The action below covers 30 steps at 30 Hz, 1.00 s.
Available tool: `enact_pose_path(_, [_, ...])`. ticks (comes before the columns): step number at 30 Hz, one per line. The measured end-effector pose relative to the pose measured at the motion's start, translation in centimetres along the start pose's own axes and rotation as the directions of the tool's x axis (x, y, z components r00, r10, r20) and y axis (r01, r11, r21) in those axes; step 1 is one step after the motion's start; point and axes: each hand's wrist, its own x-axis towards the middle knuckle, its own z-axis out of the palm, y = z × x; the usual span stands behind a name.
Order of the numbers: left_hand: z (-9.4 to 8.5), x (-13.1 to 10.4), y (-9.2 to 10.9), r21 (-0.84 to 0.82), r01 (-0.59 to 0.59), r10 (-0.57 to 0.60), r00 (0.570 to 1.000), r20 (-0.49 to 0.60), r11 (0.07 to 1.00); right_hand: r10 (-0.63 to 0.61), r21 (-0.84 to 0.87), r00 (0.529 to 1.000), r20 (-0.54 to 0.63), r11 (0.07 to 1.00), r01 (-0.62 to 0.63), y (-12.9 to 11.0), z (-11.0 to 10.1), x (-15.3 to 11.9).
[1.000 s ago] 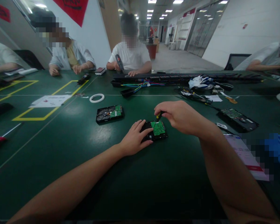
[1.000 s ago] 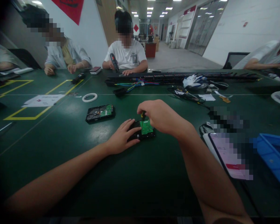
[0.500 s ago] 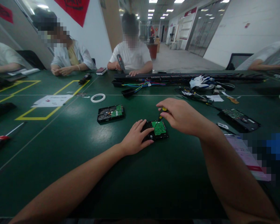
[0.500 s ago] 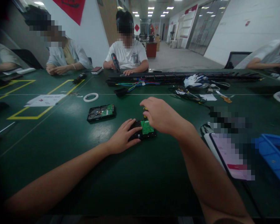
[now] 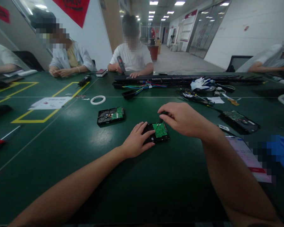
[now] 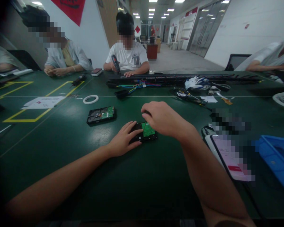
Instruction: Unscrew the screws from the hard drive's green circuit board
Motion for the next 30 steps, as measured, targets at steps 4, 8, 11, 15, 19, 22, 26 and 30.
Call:
enact_pose_path(4, [0.14, 0.03, -0.02, -0.002, -0.001, 0.001, 1.0, -0.006, 1.0, 0.056, -0.013, 0.998, 0.022, 0.998, -0.056, 0.05, 0.28, 0.24])
enact_pose_path(8, [0.28, 0.07, -0.16, 0.0, -0.003, 0.003, 1.0, -0.006, 1.0, 0.097, -0.048, 0.995, 0.0, 0.994, -0.097, 0.06, 0.39, 0.17])
enact_pose_path(11, [0.28, 0.07, -0.3, 0.0, -0.004, 0.004, 1.0, 0.001, 1.0, 0.093, -0.067, 0.996, 0.003, 0.993, -0.092, 0.02, 0.23, 0.09])
enact_pose_path(15, [0.22, 0.03, -0.35, -0.003, 0.003, -0.003, 1.0, 0.011, 1.0, 0.034, -0.073, 0.999, 0.012, 0.997, -0.033, 0.12, 0.02, 0.03])
enact_pose_path(19, [0.16, 0.01, -0.25, -0.004, 0.004, -0.004, 1.0, 0.013, 1.0, 0.006, -0.054, 1.0, 0.021, 0.999, -0.005, 0.38, 0.12, -0.01])
enact_pose_path(22, [0.19, 0.01, -0.19, 0.0, 0.002, -0.002, 1.0, 0.007, 1.0, 0.017, -0.032, 1.0, 0.001, 0.999, -0.017, 0.53, 0.35, 0.08])
enact_pose_path(26, [0.23, 0.05, -0.2, 0.0, 0.002, -0.002, 1.0, 0.0, 1.0, 0.062, -0.052, 0.998, -0.025, 0.997, -0.063, 0.59, 0.58, 0.32])
enact_pose_path(30, [0.18, 0.06, -0.16, -0.006, 0.003, -0.003, 1.0, -0.005, 1.0, 0.116, -0.128, 0.993, -0.037, 0.985, -0.12, 0.5, 0.56, 0.43])
